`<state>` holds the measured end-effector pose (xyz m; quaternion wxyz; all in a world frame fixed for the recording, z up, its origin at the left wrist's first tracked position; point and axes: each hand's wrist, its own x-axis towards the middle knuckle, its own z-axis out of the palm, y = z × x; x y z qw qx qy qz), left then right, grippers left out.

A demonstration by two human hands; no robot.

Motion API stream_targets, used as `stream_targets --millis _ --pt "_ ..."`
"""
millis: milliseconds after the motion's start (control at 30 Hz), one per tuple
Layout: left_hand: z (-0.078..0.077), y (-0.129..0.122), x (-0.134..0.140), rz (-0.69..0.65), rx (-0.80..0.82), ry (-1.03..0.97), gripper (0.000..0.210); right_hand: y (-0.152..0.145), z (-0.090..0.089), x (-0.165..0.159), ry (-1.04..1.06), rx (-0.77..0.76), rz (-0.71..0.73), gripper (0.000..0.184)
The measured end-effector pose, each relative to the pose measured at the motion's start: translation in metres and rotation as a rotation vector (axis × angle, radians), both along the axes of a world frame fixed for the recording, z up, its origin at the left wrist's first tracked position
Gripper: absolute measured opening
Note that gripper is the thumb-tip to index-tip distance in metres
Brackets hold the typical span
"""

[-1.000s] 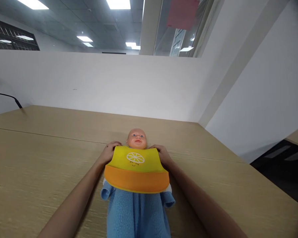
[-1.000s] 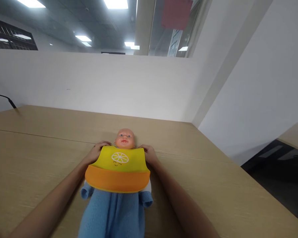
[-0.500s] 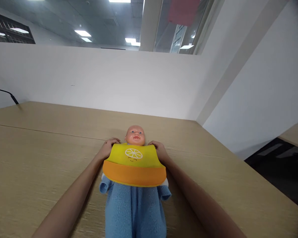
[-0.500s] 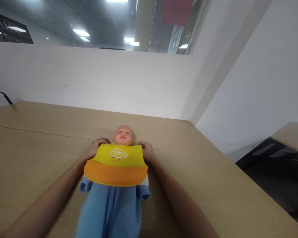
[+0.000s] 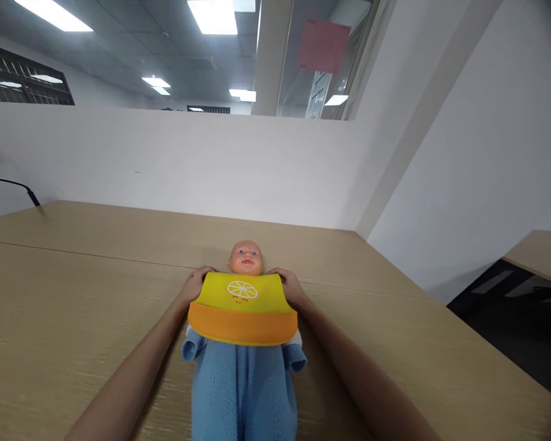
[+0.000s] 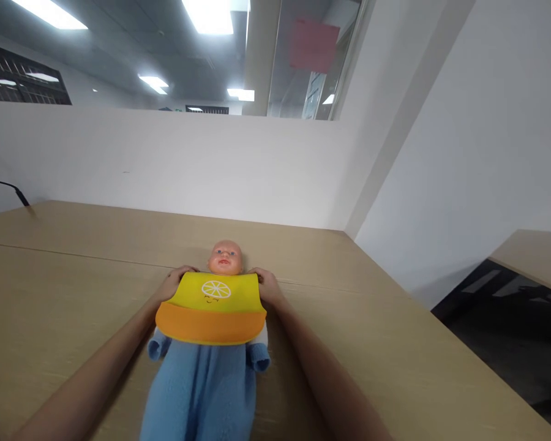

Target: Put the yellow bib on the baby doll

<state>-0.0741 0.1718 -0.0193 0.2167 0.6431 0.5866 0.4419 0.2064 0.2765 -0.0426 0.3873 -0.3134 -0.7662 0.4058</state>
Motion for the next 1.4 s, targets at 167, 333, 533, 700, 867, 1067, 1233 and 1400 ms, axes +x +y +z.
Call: stream_targets --millis 167,333,533,700,867,1067,1233,1400 --pt "0.004 -0.004 0.003 -0.006 -0.007 -0.016 0.031 0.001 -0.001 0.001 -0.036 0.052 0.003 0.022" --pt "0.004 -0.004 0.004 0.042 0.012 0.042 0.029 0.001 0.002 0.0 -0.055 0.044 0.003 0.02" --pt "-0.003 0.001 0.001 0.067 0.007 0.065 0.029 0.001 0.002 0.001 -0.088 0.056 -0.027 0.021" --pt "-0.005 0.002 0.001 0.082 0.022 0.084 0.026 0.0 0.005 0.001 -0.141 0.082 -0.073 0.024" --pt "-0.005 0.001 0.0 0.089 0.03 0.121 0.026 -0.003 0.009 0.0 -0.15 0.081 -0.103 0.024" --pt "-0.005 0.002 0.0 0.112 0.024 0.171 0.025 -0.002 0.006 0.001 -0.168 0.083 -0.1 0.023" --pt "-0.007 0.004 -0.001 0.09 0.025 0.185 0.026 0.001 0.003 0.001 -0.166 0.094 -0.089 0.023" --pt "-0.009 0.005 -0.002 0.071 0.039 0.166 0.027 -0.002 0.008 0.0 -0.171 0.071 -0.096 0.025"
